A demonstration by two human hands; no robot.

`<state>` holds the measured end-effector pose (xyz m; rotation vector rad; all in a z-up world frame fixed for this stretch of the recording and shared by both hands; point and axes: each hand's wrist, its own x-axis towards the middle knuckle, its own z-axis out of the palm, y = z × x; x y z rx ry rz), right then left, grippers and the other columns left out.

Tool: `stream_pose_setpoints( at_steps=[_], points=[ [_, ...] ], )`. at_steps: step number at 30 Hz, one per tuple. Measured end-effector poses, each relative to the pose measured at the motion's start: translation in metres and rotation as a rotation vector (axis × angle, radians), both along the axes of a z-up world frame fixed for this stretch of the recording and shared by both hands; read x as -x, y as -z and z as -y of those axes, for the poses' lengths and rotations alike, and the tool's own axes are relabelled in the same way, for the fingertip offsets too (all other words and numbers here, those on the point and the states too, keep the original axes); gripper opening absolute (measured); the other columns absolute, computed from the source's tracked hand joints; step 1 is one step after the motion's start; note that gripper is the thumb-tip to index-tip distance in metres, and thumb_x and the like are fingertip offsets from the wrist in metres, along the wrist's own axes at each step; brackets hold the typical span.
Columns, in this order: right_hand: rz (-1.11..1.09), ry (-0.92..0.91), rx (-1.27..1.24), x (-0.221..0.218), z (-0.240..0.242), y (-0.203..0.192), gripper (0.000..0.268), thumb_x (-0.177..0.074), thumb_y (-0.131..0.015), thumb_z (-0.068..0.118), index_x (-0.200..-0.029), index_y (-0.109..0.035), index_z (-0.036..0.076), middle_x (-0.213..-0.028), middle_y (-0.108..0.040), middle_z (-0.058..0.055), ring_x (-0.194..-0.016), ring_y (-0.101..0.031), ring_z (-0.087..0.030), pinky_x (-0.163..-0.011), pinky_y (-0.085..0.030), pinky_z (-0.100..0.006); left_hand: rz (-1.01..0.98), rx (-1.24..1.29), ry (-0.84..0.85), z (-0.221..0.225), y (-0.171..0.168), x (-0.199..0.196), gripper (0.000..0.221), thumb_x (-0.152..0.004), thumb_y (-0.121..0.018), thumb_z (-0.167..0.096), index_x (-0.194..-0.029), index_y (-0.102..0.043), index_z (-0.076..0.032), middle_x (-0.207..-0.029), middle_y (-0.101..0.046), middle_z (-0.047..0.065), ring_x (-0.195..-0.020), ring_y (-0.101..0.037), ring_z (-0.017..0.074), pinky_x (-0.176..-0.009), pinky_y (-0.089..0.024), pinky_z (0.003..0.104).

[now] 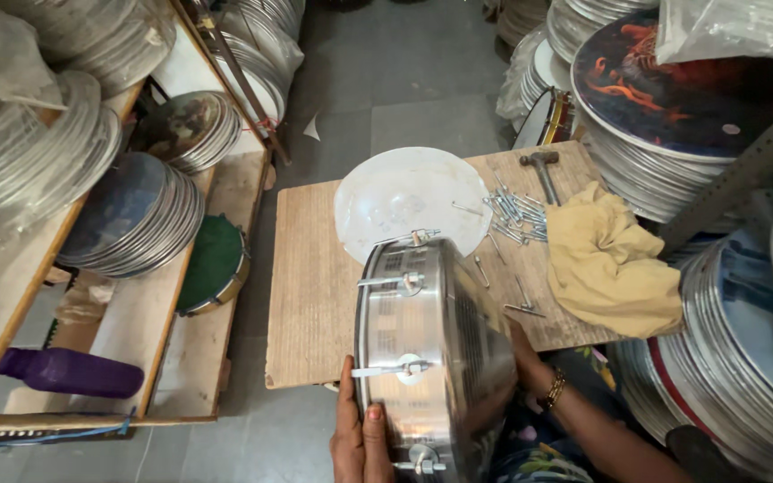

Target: The person tightens screws on a drum using a wrench, rotates the drum on a table, and handles a drum head.

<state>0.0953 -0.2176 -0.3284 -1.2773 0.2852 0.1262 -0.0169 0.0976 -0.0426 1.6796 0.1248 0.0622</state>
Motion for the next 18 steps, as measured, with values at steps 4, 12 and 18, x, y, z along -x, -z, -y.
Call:
stream_pose_setpoints(
  at_steps=[4,12,18],
  points=[
    [0.108,-0.036,0.097,-0.009,-0.011,0.002,0.032,-0.101,-0.054,0.014,-0.124,-0.068,-0.004,-0.105,-0.074,-0.010,-0.086,-0.068,-0.014,-0.072,-0.059,-0.030,0.186,0.009,-0.043,-0.008,0.035,0.005,0.059,-0.102,-0.047,-0.017,-0.156,-0.033,0.002,-0.132,-0.070,0.023,-0.119,-0.068,0.0252,-0.099,-0.049,0.031],
    [0.257,-0.102,0.103,-0.013,-0.007,-0.019,0.033,-0.097,-0.060,0.013,-0.125,-0.064,-0.002,-0.106,-0.074,-0.010,-0.087,-0.069,-0.015,-0.072,-0.060,-0.031,0.180,-0.207,0.000,-0.024,0.090,0.004,0.066,-0.097,-0.050,-0.033,-0.155,-0.034,-0.007,-0.128,-0.073,0.017,-0.097,-0.078,0.0198,-0.076,-0.060,0.030],
    [0.241,-0.016,0.559,-0.059,0.002,-0.039,0.029,-0.099,-0.060,0.016,-0.121,-0.065,-0.001,-0.103,-0.074,-0.010,-0.083,-0.066,-0.015,-0.070,-0.057,-0.032,0.228,-0.240,-0.134,0.021,0.135,0.012,0.068,-0.099,-0.051,-0.041,-0.158,-0.038,-0.010,-0.119,-0.079,0.014,-0.083,-0.083,0.0184,-0.071,-0.066,0.027]
  ],
)
